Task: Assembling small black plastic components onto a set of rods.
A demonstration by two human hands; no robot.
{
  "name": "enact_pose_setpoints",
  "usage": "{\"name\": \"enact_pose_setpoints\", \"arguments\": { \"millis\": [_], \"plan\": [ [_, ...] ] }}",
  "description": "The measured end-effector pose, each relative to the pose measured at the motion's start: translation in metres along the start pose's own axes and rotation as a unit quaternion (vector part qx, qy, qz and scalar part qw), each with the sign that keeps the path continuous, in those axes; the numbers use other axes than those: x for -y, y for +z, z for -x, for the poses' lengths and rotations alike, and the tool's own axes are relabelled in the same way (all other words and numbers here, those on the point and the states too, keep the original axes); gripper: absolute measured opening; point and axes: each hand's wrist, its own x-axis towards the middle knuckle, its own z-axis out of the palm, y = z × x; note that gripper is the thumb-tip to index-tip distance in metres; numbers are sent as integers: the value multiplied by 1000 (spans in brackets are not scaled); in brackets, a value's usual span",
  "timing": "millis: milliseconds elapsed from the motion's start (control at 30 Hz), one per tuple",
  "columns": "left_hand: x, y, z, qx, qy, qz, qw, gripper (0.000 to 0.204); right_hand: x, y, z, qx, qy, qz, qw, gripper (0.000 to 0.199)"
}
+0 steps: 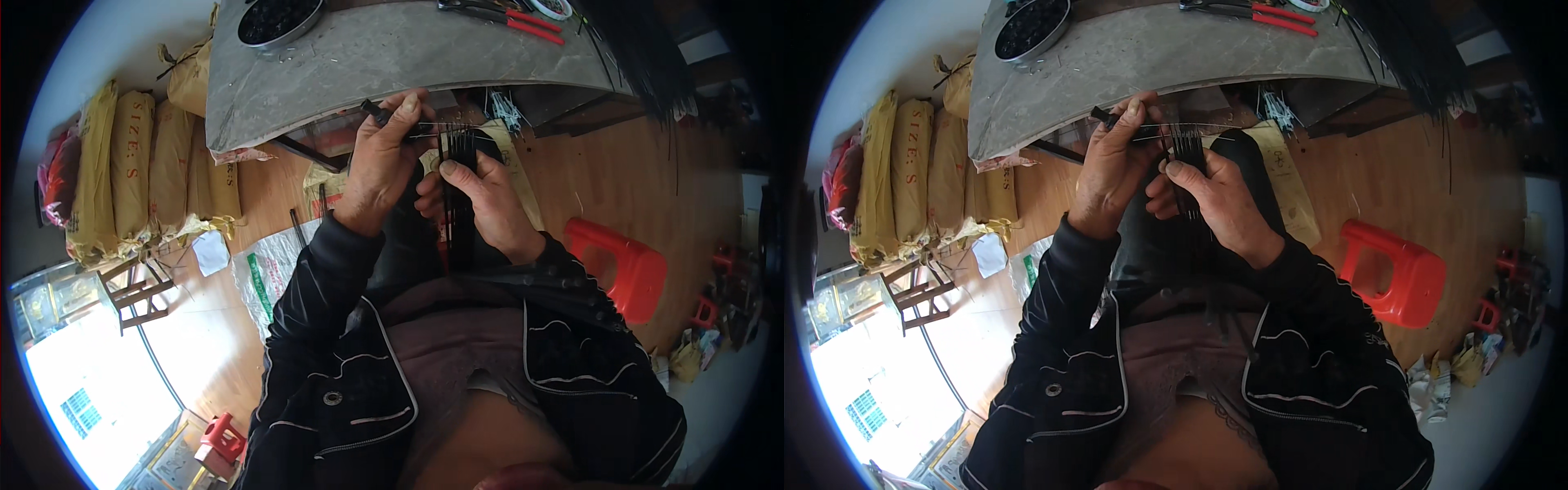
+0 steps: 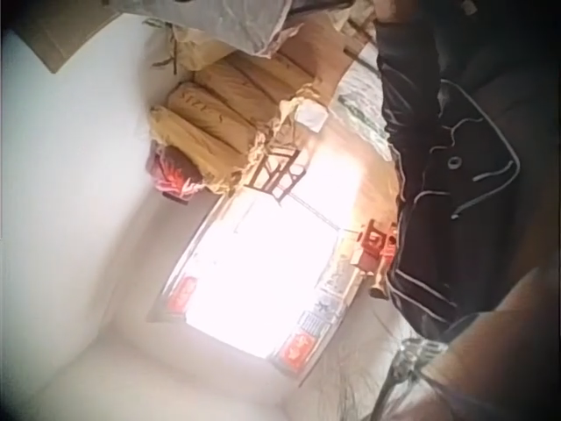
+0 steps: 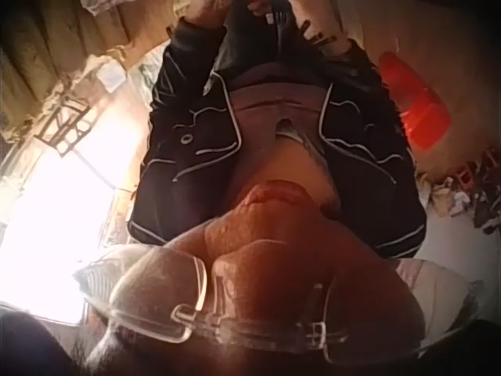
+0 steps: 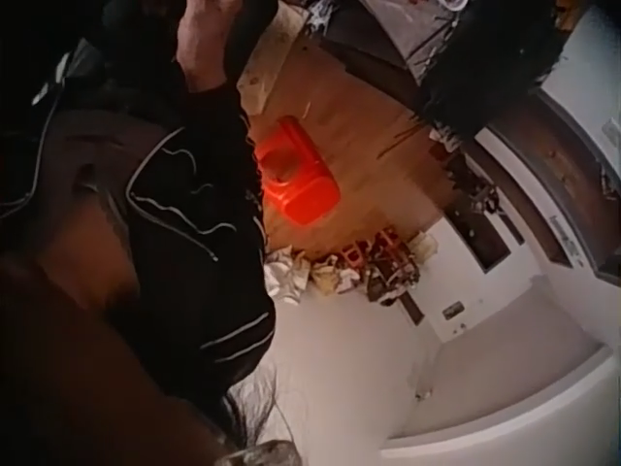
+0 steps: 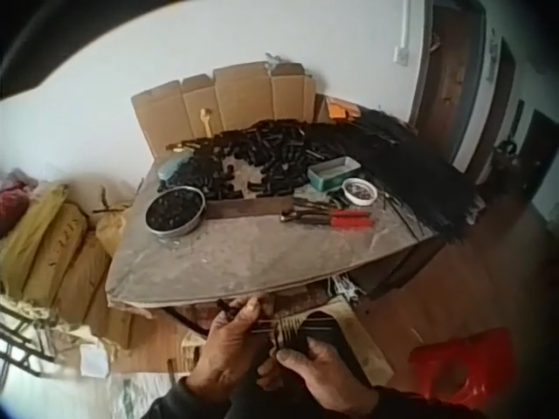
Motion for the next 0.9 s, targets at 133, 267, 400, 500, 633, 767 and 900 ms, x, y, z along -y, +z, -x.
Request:
{"name": "enact_pose_setpoints", "arguments": {
  "millis": [133,267,400,500,633,767,900],
  "plan": [
    [6,12,-8,25,9,31,999,27,3,-1,3,-9,-7,4,1000,22],
    [8,20,-13,38,1,37,999,26,4,-4,5,-1,-22,2,1000,23],
    [9,26,-16,34,-8,16,999,25,4,-9,7,10,-24,1,1000,23],
    [11,32,-16,53,-19,6,998,24,6,-12,9,15,-19,26,999,21],
    [11,35,-16,60,-23,-10,998,24,3,-14,10,13,-32,10,999,20],
    [6,21,-16,65,-27,-13,997,25,4,-14,12,-7,-34,-9,999,21],
    [3,19,-11,34,-39,-36,998,24,1,-19,10,-19,-37,-36,999,24]
  ]
}}
